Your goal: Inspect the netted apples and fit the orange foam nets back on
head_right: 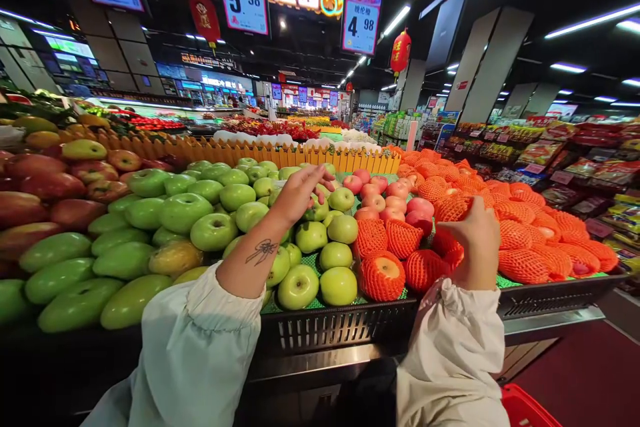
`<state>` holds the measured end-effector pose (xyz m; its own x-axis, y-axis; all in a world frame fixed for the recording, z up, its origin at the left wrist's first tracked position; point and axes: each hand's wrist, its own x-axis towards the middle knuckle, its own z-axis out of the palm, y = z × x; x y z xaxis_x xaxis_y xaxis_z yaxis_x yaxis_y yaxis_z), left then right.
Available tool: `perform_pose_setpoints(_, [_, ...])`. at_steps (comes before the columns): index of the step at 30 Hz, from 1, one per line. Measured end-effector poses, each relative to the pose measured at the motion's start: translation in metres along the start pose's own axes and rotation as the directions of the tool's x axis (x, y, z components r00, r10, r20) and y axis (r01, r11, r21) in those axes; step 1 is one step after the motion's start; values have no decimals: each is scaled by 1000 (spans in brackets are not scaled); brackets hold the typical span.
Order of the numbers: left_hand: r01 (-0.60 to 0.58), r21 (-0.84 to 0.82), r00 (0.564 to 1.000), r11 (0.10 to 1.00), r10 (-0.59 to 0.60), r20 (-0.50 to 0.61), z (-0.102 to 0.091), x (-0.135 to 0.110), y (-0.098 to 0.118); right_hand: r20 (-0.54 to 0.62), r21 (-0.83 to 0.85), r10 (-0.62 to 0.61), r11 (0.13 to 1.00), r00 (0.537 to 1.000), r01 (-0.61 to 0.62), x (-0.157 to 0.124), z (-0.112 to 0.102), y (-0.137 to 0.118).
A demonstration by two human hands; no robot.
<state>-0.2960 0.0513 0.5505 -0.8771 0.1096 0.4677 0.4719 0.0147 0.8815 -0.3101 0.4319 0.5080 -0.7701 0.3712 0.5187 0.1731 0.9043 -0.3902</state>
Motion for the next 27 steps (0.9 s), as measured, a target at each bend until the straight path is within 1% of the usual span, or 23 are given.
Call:
perform_pose_setpoints(2, [-12, 1, 1000, 1000, 12, 1, 0, -1, 1, 115, -37, 3, 999, 993, 2, -4, -1, -6])
perform_pose_setpoints(5, [-4, 15, 1000, 1000, 4, -3, 1, -3, 4, 329, -28, -63, 997, 942, 76, -3, 11, -11])
perform_pose_setpoints(7, [5, 29, 1000, 1000, -5, -10, 1, -3, 5, 402, -78, -105, 986, 910, 148, -1, 20, -10])
perform_pose_setpoints(9, [8, 31, 1000, 999, -8, -15, 1, -3, 5, 451, -155, -119, 965, 884, 210, 1, 25, -7])
perform_pose_setpoints(13, [-3, 25, 1000, 1000, 3, 0, -1, -2, 2, 559, -298, -50, 920, 828, 256, 4, 25, -7])
perform_pose_setpoints(15, [-2, 38, 1000, 999, 1, 9, -1, -2, 0, 568, -393, 3, 880, 823, 268, 4, 25, -11])
perform_pose_setpoints(18, [14, 50, 1000, 999, -16, 21, -1, -2, 1, 532, -517, 66, 815, 844, 262, 5, 27, -21])
perform_pose_setpoints(20, [27, 52, 999, 998, -28, 23, -1, -3, 3, 548, -541, 84, 794, 832, 276, 5, 25, -28])
perform_pose_setpoints(22, [39, 57, 999, 998, -40, 23, 0, -4, 5, 565, -548, 79, 780, 821, 302, 2, 16, -38])
perform_pose_setpoints(23, [47, 58, 999, 997, -48, 23, 0, -4, 7, 554, -552, 65, 775, 830, 308, 0, 10, -46])
perform_pose_setpoints(24, [53, 58, 998, 997, -55, 24, 1, -4, 7, 525, -551, 38, 776, 850, 306, -3, 2, -55])
perform_pose_setpoints(25, [58, 56, 998, 997, -60, 26, 1, -4, 8, 480, -536, -8, 789, 877, 301, -7, -6, -66])
perform_pose_setpoints(27, [62, 51, 998, 997, -63, 31, 0, -4, 7, 356, -438, -141, 848, 924, 298, -13, -20, -94])
